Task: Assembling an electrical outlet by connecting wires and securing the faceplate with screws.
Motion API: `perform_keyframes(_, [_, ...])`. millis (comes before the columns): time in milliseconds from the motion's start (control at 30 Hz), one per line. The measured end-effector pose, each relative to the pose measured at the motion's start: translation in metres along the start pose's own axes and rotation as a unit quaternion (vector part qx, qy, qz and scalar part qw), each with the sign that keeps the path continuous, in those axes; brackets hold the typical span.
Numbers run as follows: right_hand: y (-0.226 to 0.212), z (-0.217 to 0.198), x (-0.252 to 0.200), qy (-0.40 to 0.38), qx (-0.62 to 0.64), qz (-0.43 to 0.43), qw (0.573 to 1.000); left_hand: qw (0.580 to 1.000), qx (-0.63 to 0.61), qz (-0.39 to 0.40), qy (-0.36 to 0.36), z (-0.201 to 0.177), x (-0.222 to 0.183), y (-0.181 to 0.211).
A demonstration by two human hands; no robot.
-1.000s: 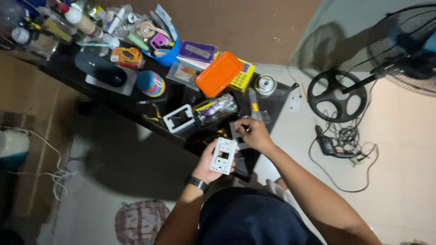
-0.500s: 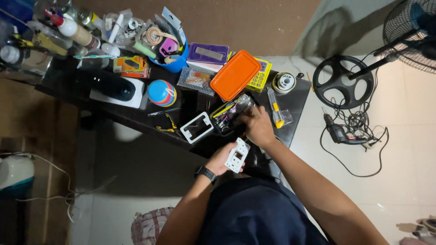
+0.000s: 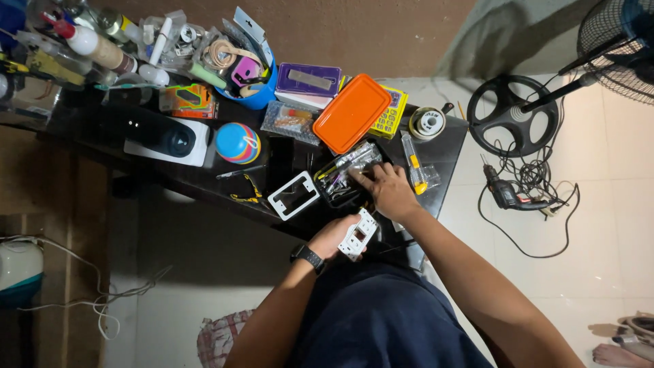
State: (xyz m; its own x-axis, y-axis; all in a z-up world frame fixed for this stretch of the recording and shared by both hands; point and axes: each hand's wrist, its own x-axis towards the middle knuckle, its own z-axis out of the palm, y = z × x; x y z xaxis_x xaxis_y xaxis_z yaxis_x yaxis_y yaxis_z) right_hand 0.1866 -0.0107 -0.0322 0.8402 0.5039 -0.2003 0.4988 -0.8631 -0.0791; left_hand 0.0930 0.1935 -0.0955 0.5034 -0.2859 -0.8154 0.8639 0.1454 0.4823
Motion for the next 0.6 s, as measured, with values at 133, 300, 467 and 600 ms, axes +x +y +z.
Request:
perform_keyframes(133, [0.005, 0.004, 0.003, -0.008, 0.04, -0.005, 0.999, 1.0, -0.01, 0.004, 0.003, 0.001, -0.005, 0.001])
perform_keyframes(300, [0.025, 0.033, 0.007, 0.025, 0.108, -0.02, 0.994, 0.997, 0.069, 0.011, 0.02, 0.003, -0.009, 0.002])
perform_keyframes(467, [0.023, 0.016, 0.004, 0.052, 0.122, -0.027, 0.991, 0.991, 0.126, 0.031, 0.014, 0.003, -0.029, 0.013])
perform_keyframes(600, [0.012, 0.002, 0.001, 0.078, 0.079, -0.041, 0.993, 0.992, 0.104, 0.072, -0.01, -0.015, 0.021, -0.02])
